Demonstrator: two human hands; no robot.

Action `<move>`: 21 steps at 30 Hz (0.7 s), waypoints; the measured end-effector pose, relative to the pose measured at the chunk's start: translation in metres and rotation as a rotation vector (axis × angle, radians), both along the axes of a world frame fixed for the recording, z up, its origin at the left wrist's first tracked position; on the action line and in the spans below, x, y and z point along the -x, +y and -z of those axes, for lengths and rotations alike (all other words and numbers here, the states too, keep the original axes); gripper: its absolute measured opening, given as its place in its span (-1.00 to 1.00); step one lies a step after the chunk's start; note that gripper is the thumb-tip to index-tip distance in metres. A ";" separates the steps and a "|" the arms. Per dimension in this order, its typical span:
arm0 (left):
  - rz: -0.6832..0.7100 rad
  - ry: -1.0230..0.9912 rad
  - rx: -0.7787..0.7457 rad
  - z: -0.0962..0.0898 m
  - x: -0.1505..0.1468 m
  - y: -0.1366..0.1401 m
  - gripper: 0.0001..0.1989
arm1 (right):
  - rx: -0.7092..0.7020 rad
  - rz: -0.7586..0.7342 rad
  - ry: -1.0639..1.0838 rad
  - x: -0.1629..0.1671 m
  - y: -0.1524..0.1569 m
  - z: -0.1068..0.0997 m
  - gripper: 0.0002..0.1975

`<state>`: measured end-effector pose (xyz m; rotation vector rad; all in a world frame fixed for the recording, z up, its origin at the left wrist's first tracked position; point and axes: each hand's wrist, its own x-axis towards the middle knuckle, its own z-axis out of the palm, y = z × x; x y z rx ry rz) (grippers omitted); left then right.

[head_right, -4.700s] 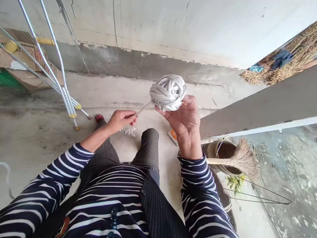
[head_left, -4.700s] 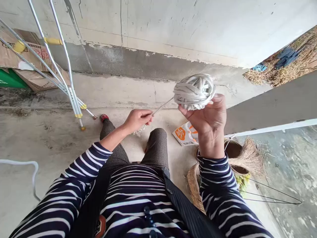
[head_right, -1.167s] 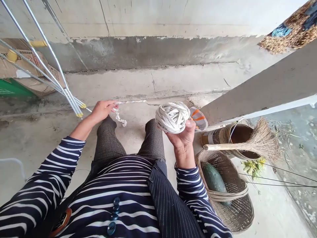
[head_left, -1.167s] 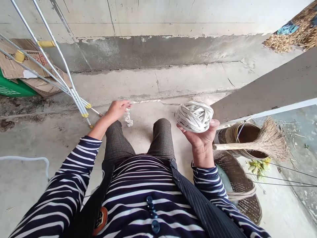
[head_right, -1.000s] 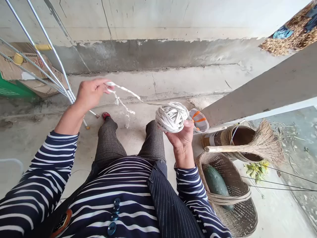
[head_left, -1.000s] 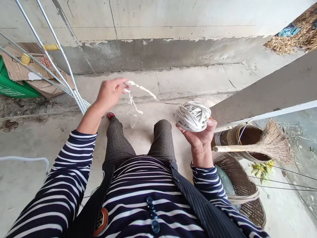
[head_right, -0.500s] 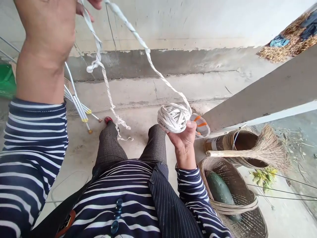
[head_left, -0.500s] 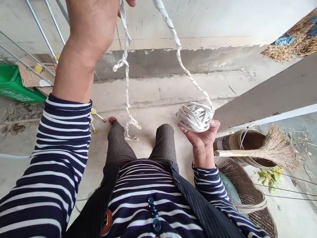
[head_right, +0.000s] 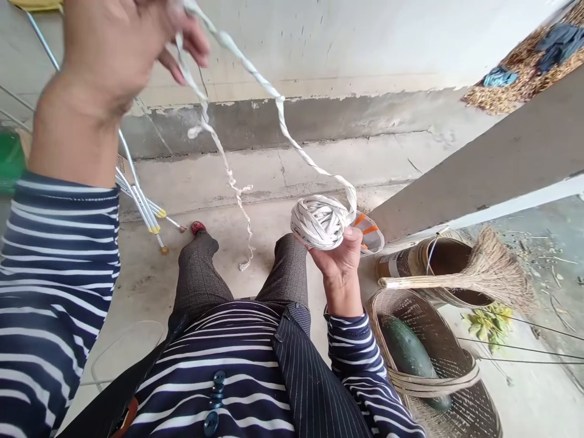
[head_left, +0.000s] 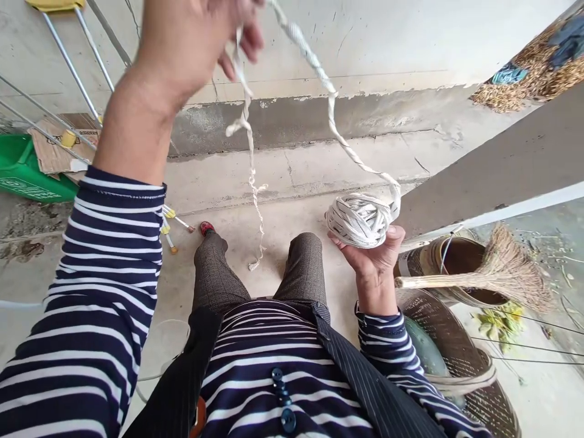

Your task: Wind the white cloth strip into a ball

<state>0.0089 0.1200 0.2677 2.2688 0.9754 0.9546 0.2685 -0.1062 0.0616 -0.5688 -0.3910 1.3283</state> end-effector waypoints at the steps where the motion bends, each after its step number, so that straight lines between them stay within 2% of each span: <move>1: 0.048 -0.013 -0.055 0.014 -0.001 -0.003 -0.52 | -0.002 -0.005 -0.005 -0.001 0.000 -0.001 -0.46; 2: 0.075 -0.015 -0.058 0.031 -0.001 -0.001 -0.58 | 0.000 -0.008 -0.011 -0.001 -0.001 -0.002 -0.46; 7: -0.095 0.022 0.333 0.141 0.019 0.035 -0.84 | 0.047 0.014 -0.068 0.002 -0.008 -0.010 -0.38; 10: -0.188 0.017 0.458 0.205 0.038 0.052 -0.88 | 0.065 -0.002 -0.128 0.010 -0.010 -0.014 -0.35; 12: -0.266 0.024 0.512 0.239 0.050 0.059 -0.86 | 0.063 -0.032 -0.153 0.018 -0.008 -0.015 -0.35; 15: -0.338 0.116 0.536 0.279 0.060 0.061 -0.83 | 0.088 -0.131 -0.146 0.033 -0.001 -0.010 -0.35; 17: -0.335 0.235 0.523 0.300 0.059 0.053 -0.84 | 0.115 -0.210 -0.129 0.042 0.005 -0.004 -0.37; 21: -0.147 0.380 0.616 0.333 0.041 0.006 -0.69 | 0.185 -0.330 -0.108 0.053 0.017 0.018 -0.41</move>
